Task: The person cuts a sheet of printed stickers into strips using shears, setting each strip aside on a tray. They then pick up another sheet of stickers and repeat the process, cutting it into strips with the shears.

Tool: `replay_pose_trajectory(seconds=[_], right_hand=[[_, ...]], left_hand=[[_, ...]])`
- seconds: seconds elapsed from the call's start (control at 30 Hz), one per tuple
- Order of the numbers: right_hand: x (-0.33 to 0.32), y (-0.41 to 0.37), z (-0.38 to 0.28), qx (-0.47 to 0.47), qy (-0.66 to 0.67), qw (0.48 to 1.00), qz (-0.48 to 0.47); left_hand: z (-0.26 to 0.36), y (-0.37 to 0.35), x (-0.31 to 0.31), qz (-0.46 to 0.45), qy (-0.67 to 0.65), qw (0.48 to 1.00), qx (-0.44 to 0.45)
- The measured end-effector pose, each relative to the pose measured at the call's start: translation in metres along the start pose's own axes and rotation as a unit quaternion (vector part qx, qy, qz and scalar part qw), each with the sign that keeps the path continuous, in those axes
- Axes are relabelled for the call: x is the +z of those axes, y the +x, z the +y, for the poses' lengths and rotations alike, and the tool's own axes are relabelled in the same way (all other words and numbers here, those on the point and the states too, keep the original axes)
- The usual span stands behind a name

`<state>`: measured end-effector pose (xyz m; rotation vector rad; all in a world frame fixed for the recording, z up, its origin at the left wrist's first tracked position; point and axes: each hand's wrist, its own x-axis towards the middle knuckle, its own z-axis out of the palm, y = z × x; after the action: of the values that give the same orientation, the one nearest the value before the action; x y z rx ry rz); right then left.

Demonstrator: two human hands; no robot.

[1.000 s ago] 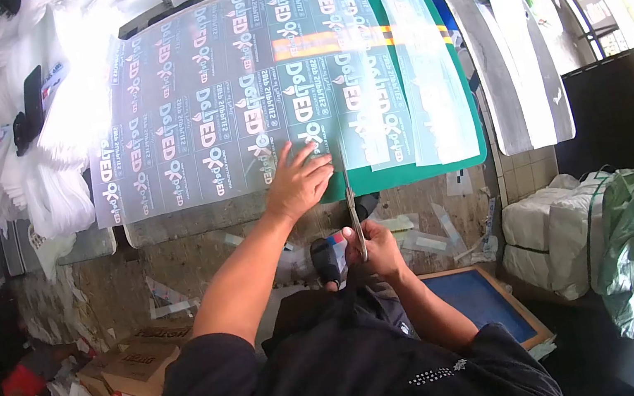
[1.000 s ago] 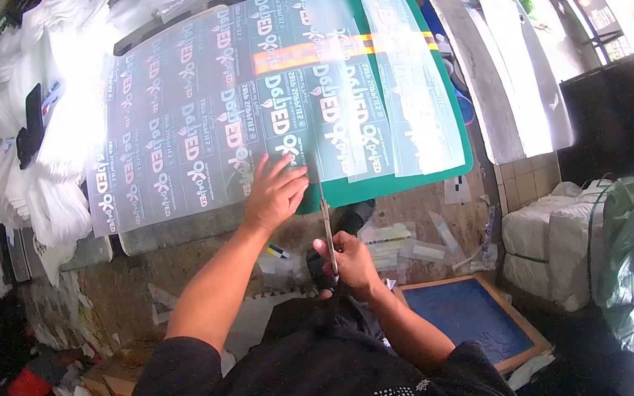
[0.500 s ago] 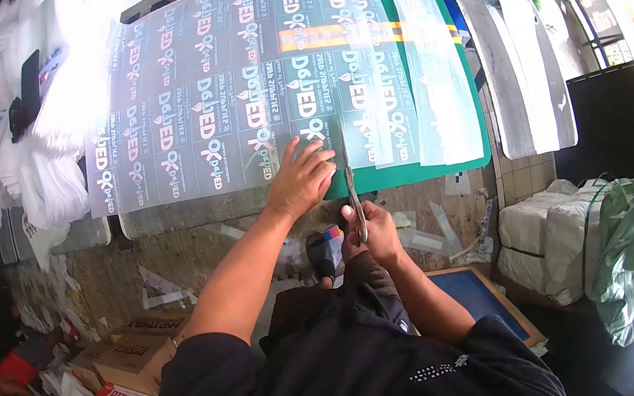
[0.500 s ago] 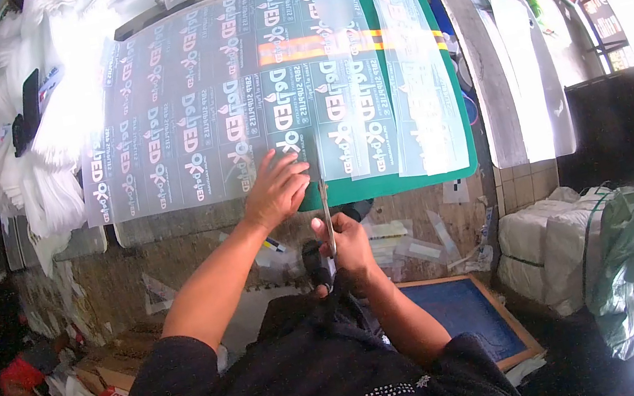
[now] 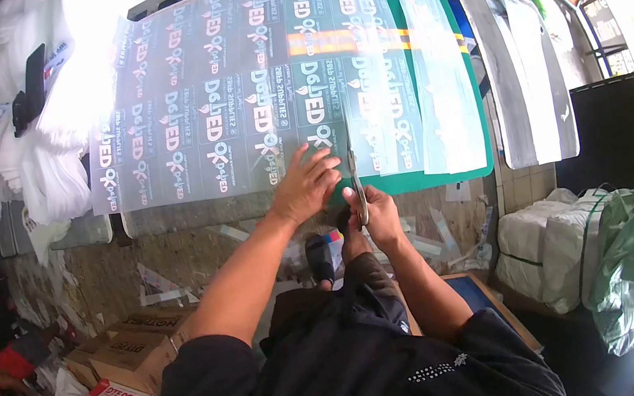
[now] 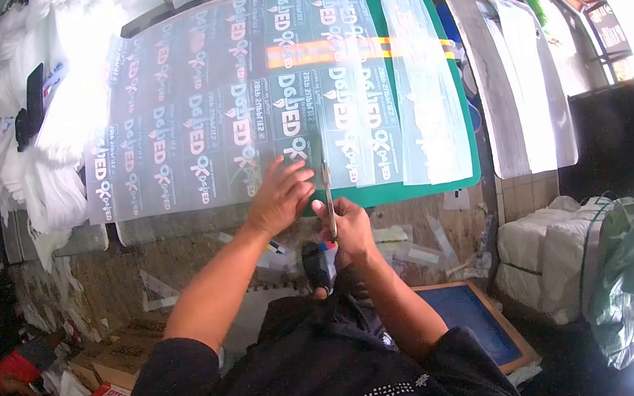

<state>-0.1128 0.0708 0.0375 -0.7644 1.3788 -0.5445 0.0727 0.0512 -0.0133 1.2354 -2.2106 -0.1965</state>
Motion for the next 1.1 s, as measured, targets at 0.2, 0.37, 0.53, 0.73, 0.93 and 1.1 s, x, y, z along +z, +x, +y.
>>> replay_pose_trajectory(seconds=[0.2,0.37,0.53,0.73,0.93,1.1], right_hand=[[-0.006,-0.001,-0.003,-0.045,-0.031,0.998,-0.005],[-0.006,-0.006,-0.016,-0.03,-0.008,0.999,-0.021],[-0.006,-0.001,-0.011,-0.031,-0.018,0.999,-0.02],[-0.004,0.005,-0.018,-0.031,-0.008,0.999,-0.025],[-0.002,0.014,-0.017,-0.038,-0.018,0.999,-0.024],[0.001,0.02,-0.015,-0.045,-0.038,0.998,-0.02]], left_hand=[[0.0,-0.001,-0.002,-0.059,0.007,0.998,0.008],[0.002,-0.003,0.002,-0.109,0.07,0.991,0.025],[-0.002,-0.005,0.007,-0.132,0.113,0.984,0.046],[0.002,-0.001,0.003,-0.165,0.108,0.98,0.026],[0.004,0.005,-0.004,-0.233,0.097,0.968,-0.001],[0.003,0.003,-0.002,-0.188,0.08,0.979,0.001]])
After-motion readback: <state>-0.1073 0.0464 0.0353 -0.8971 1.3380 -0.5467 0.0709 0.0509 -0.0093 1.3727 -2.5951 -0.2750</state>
